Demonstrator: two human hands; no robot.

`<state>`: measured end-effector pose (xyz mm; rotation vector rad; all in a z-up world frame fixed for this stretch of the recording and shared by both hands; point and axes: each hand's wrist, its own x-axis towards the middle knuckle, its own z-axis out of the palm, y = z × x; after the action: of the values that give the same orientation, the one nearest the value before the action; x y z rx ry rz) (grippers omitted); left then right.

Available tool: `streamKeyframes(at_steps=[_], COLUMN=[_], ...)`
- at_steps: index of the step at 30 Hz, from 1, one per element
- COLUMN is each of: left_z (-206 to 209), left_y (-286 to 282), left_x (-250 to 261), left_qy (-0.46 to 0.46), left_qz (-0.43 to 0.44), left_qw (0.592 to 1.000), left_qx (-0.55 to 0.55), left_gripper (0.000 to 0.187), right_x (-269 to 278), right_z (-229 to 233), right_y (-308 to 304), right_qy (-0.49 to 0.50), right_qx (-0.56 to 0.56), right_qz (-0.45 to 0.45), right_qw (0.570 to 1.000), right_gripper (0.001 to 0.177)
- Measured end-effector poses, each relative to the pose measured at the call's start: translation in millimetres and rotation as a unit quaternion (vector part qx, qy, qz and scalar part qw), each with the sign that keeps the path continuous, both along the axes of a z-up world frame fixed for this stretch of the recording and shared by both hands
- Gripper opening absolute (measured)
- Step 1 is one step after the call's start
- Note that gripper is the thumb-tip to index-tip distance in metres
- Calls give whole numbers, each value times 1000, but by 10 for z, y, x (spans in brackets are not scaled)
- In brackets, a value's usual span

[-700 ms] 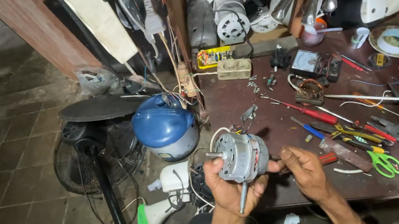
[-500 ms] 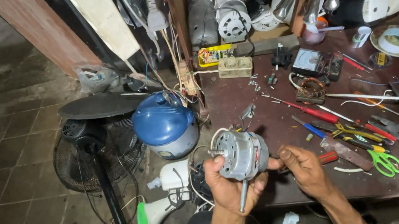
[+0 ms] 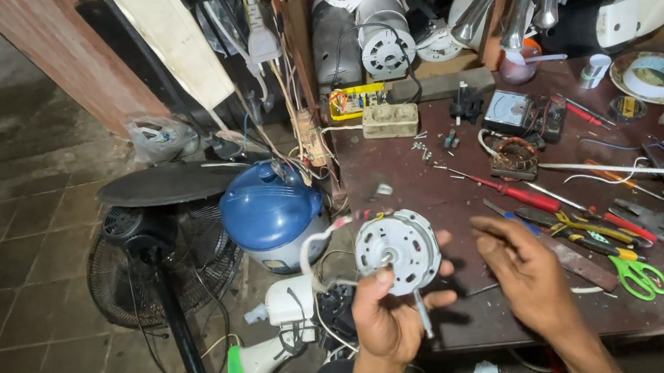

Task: The person disassembles a small electric motor, separating the stator and rotor components. They use a screwdriver to adjust the internal wiring and a brush to clean the parts. Finally, the person reassembles the motor housing and secures it with screws.

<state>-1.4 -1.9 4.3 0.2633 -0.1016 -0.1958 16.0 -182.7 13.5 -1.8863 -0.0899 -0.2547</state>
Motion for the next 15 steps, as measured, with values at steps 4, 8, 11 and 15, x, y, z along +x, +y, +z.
streamKeyframes(at_steps=[4, 8, 11, 15], left_z=[133, 286, 264, -7], left_y=[-58, -180, -242, -292], left_x=[18, 33, 40, 80], left_qy=[-20, 60, 73, 65], left_qz=[39, 88, 130, 166], left_qw=[999, 990, 979, 978], left_qx=[5, 92, 137, 108], left_gripper=[73, 53, 43, 34], right_x=[-212, -237, -142, -10], right_z=[402, 932, 1124, 1000], right_y=[144, 370, 456, 459], right_qy=[-66, 34, 150, 125], right_qx=[39, -116, -229, -292], right_qz=[69, 63, 12, 47], right_qw=[995, 991, 962, 947], right_gripper=[55, 104, 108, 99])
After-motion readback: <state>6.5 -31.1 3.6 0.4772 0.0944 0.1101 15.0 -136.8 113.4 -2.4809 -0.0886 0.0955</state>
